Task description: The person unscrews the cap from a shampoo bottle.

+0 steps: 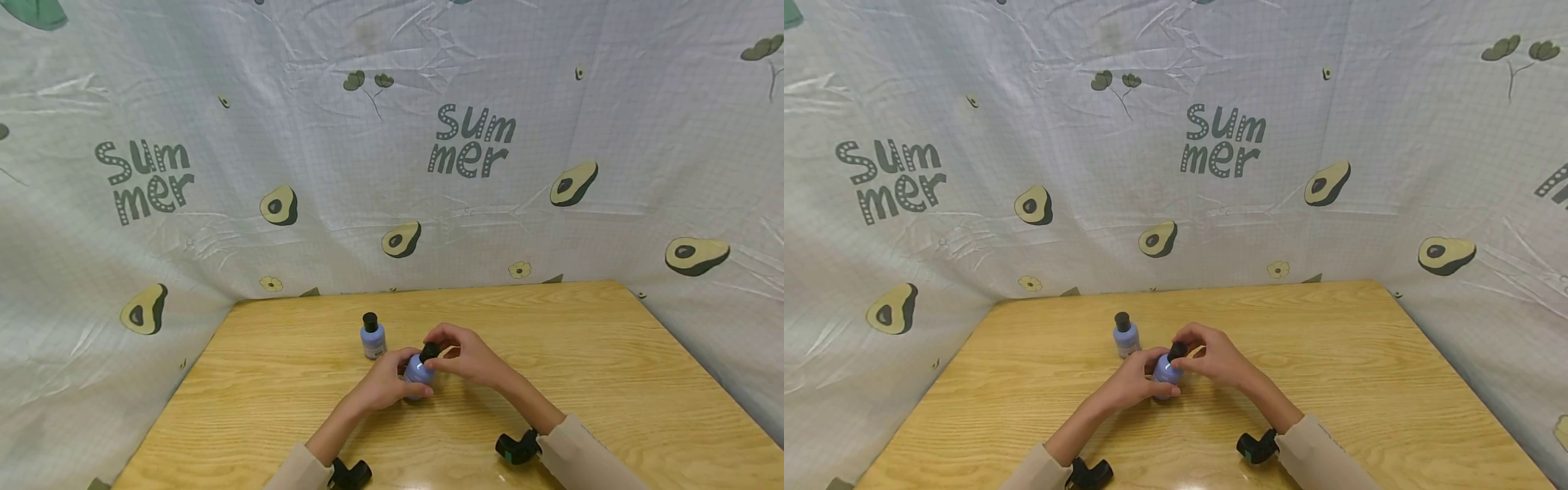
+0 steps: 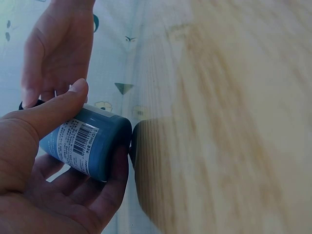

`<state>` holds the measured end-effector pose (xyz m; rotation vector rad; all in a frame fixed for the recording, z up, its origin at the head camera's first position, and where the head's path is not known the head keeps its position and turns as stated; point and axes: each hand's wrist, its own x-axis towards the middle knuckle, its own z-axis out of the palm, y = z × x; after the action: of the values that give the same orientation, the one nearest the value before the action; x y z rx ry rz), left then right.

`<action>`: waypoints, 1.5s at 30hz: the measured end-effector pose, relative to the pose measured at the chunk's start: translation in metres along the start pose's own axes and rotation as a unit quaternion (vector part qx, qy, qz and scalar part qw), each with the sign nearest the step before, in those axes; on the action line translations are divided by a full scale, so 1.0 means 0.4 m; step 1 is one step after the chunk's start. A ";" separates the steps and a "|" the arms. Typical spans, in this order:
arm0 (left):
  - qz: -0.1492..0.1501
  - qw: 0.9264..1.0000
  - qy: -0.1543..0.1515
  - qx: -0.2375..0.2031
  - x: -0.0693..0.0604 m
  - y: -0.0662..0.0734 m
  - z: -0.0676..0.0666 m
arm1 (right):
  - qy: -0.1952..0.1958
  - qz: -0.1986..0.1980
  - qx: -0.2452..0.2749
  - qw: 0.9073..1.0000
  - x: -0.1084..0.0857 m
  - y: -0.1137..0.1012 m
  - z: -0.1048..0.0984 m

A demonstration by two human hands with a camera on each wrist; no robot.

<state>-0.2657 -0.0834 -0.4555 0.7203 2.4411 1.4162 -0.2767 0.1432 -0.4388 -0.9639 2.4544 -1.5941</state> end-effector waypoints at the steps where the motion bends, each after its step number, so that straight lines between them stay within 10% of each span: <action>1: -0.001 1.000 0.000 -0.001 0.001 0.000 0.000 | 0.000 0.002 0.002 1.000 0.000 0.000 0.001; 45: 0.008 1.000 -0.001 0.004 0.000 0.002 0.000 | 0.012 -0.007 -0.013 1.000 0.004 0.017 0.002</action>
<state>-0.2657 -0.0832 -0.4548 0.7439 2.4459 1.4121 -0.2809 0.1436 -0.4442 -0.9745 2.4964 -1.5903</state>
